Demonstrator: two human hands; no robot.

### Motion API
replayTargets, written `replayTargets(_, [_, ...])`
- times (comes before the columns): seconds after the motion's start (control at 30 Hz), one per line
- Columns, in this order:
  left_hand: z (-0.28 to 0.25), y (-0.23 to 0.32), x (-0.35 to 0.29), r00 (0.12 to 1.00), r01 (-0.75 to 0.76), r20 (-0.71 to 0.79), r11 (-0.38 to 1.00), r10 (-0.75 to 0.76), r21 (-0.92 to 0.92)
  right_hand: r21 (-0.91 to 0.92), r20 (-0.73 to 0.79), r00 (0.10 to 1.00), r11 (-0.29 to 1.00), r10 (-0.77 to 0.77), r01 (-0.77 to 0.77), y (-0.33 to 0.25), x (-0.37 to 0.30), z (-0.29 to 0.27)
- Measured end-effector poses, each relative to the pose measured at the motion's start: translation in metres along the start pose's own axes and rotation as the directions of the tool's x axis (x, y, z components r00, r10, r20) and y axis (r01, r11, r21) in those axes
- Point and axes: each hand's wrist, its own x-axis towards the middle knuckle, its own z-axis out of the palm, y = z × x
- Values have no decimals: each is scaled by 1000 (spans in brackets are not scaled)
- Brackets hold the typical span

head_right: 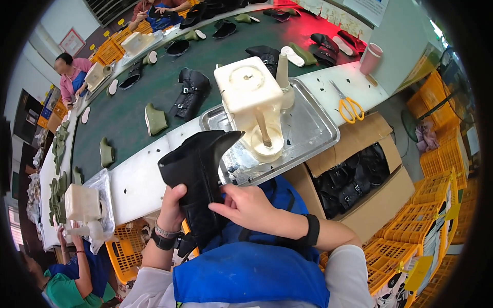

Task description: Trimming and applying adhesive to black leather boots at a manufacturing station.

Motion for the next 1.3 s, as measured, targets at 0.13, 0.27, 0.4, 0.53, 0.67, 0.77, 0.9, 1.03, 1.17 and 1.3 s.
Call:
replayTargets(0.13, [-13, -1, -9, 962, 10, 264, 976, -69, 219, -155, 42, 995, 984, -86, 91, 10, 6, 11])
replayTargets(0.27, [-24, -2, -13, 926, -18, 350, 908, -143, 419, -226, 94, 983, 958, -157, 175, 16, 10, 18])
replayTargets(0.4, [-26, 2, -16, 1000, -28, 22, 919, 21, 394, -183, 187, 978, 975, -94, 129, 20, 10, -3])
replayTargets(0.53, [-40, 23, -6, 1000, 20, -25, 940, -12, 341, -234, -32, 999, 972, 17, -24, 36, 18, -59])
replayTargets(0.67, [-47, 27, 6, 995, 97, -3, 931, -102, 351, -286, -298, 927, 906, 226, -312, 63, 47, -98])
replayTargets(0.77, [-47, 26, 15, 975, 186, 59, 928, -216, 323, -393, -339, 931, 878, 137, -273, 79, 66, -105])
replayTargets(0.9, [-48, 27, 24, 932, 325, 101, 927, -348, 189, -431, -253, 960, 875, 118, -221, 90, 75, -109])
replayTargets(1.03, [-55, 24, 32, 903, 381, 167, 918, -395, 113, -191, -252, 937, 936, 243, -295, 93, 69, -114])
replayTargets(1.17, [-59, 21, 32, 896, 401, 163, 910, -414, 107, -202, -332, 938, 963, 103, -177, 87, 57, -121])
replayTargets(1.3, [-57, 18, 37, 882, 407, 187, 899, -433, 162, -274, -266, 954, 939, 135, -210, 81, 52, -129])
